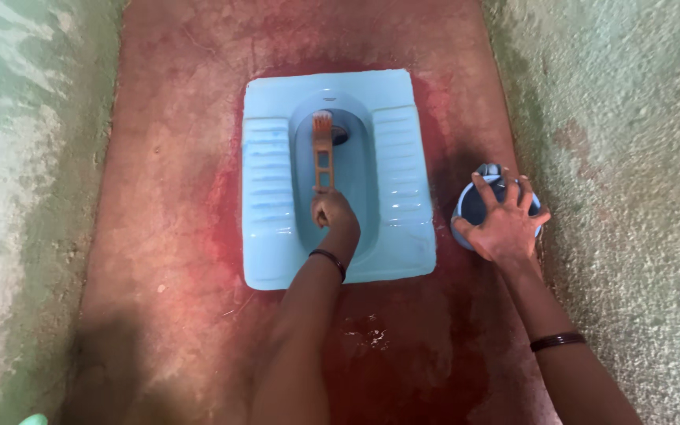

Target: The person scrubs a blue squat toilet using a long-handled brush and pours water from a blue mug to rinse the interior.

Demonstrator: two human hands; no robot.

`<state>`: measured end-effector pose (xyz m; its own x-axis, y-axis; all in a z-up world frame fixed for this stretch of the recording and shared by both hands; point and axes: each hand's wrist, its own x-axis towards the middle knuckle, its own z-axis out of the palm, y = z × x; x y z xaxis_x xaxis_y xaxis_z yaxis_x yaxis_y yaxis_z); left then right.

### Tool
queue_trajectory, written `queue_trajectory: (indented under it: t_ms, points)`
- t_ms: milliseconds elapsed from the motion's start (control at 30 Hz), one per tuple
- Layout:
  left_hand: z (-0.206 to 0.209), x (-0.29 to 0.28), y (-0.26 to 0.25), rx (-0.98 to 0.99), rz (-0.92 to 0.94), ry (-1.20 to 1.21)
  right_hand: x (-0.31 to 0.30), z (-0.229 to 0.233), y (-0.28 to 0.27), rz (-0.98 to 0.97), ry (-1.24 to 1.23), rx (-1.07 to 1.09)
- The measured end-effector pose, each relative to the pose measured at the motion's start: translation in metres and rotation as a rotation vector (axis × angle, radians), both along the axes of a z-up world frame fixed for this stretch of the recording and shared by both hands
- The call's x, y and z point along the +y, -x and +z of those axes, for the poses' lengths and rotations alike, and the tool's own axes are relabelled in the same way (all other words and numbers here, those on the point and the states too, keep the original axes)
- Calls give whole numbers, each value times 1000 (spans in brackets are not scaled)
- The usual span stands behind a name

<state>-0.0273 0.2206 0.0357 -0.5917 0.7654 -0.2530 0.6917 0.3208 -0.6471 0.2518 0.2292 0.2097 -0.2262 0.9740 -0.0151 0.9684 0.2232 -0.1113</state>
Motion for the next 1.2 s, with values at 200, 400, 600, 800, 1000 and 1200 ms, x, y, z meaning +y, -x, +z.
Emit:
queue_trajectory:
  t_ms: [200, 400, 600, 800, 1000, 1200]
  points:
    - [18, -76, -33, 238, -122, 239, 1, -2, -1, -25, -1, 22]
    - [51, -131, -24, 346, -259, 358, 2, -1, 2, -27, -1, 14]
    - [37, -39, -22, 210, -24, 220, 1, -6, 0, -19, -33, 4]
    - [37, -150, -52, 190, -222, 419, 3, -8, -1, -26, -38, 19]
    - [84, -210, -68, 162, -210, 455, 2, -7, 1, -6, -50, 28]
    - [120, -126, -58, -769, 353, -7, 5, 12, 10, -117, 183, -40]
